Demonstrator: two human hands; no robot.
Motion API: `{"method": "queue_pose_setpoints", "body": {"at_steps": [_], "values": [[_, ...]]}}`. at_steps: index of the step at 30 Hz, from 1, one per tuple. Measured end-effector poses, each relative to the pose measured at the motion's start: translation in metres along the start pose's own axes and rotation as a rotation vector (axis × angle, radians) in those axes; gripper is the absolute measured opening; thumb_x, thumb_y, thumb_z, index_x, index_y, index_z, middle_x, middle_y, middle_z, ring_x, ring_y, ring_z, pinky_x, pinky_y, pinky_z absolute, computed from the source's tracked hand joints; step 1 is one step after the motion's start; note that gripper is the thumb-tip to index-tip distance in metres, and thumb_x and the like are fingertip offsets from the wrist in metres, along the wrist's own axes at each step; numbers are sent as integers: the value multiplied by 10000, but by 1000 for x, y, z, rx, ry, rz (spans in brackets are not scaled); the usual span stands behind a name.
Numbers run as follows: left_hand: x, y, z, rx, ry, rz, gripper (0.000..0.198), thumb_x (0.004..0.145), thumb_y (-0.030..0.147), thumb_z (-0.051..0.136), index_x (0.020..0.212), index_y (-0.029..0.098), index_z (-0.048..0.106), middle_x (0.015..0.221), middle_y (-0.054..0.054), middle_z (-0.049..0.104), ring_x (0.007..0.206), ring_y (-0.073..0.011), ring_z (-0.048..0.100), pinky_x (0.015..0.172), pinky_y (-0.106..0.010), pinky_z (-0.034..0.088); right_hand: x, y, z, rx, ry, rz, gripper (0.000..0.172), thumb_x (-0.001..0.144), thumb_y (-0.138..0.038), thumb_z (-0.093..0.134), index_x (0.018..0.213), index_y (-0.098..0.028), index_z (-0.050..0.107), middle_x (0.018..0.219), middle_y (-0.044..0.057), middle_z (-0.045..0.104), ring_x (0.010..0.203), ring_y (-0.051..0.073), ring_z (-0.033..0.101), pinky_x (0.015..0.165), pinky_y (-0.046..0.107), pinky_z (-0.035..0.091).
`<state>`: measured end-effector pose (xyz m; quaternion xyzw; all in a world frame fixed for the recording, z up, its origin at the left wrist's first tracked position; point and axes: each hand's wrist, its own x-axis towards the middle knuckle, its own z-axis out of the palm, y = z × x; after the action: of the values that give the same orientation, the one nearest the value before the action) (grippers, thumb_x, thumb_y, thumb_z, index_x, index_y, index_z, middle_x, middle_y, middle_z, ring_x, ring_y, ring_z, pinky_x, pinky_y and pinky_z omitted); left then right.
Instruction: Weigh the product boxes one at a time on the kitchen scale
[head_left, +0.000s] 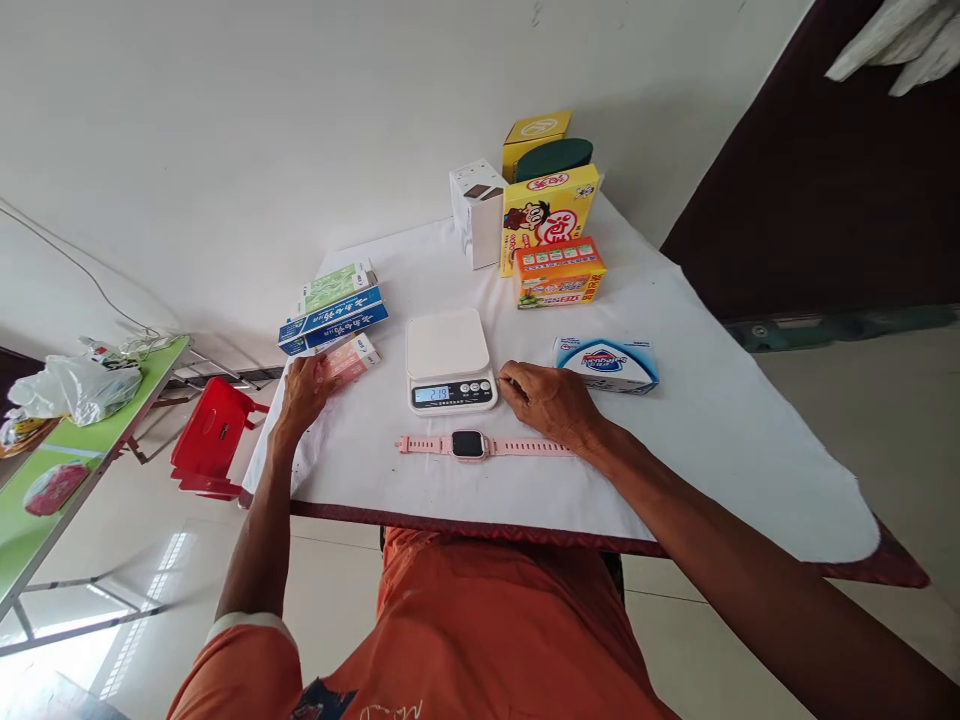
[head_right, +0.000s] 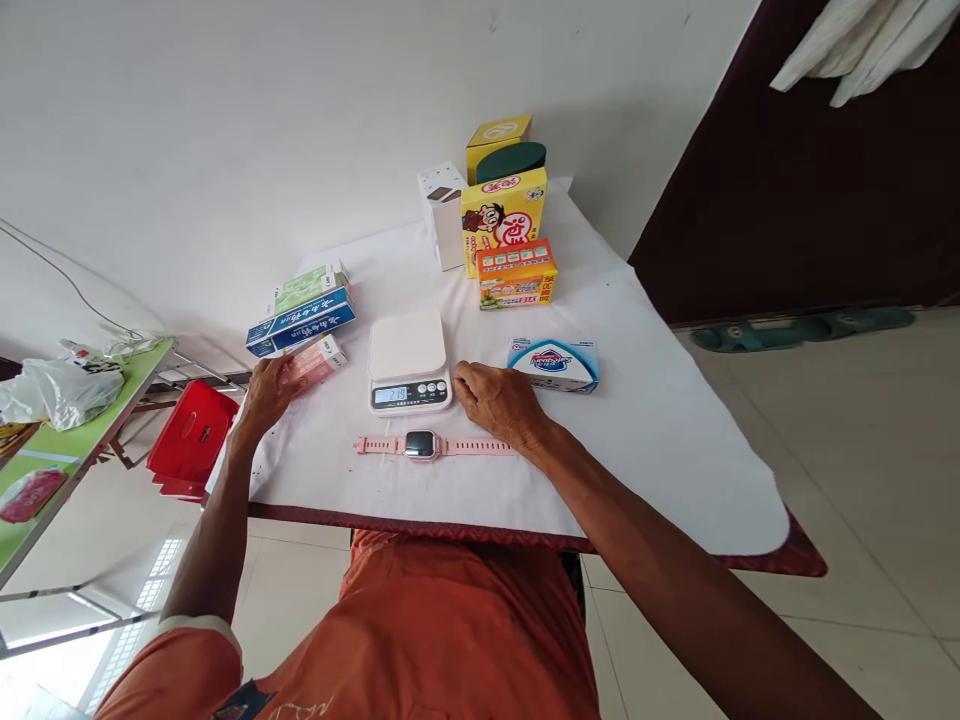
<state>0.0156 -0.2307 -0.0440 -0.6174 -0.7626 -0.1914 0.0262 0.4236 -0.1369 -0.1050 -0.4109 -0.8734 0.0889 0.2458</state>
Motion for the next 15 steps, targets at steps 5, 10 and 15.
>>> {"method": "queue_pose_setpoints", "body": {"at_steps": [5,10,15], "values": [[12,-2,4,84,75,75,308,932,359,705,1226,276,743,1359,-163,597,1306,-414,545,1119,-611,464,2,-6,-6,-4,-53,28,302,1042,-220,436,924,-174,710,845,91,776,692,178,614,656,306,279],[26,12,-1,128,96,114,350,924,414,745,1239,261,725,1353,-182,609,1298,-467,544,1070,-680,476,6,-9,-11,-23,-106,38,325,1075,-234,417,986,-159,720,898,103,786,708,176,611,638,307,248],[50,97,0,-57,97,408,467,931,460,802,1330,253,673,1319,-139,649,1280,-362,623,1115,-572,529,5,-13,-15,-10,-124,57,336,1094,-249,409,1016,-160,723,943,112,798,732,188,631,645,318,255]]}}
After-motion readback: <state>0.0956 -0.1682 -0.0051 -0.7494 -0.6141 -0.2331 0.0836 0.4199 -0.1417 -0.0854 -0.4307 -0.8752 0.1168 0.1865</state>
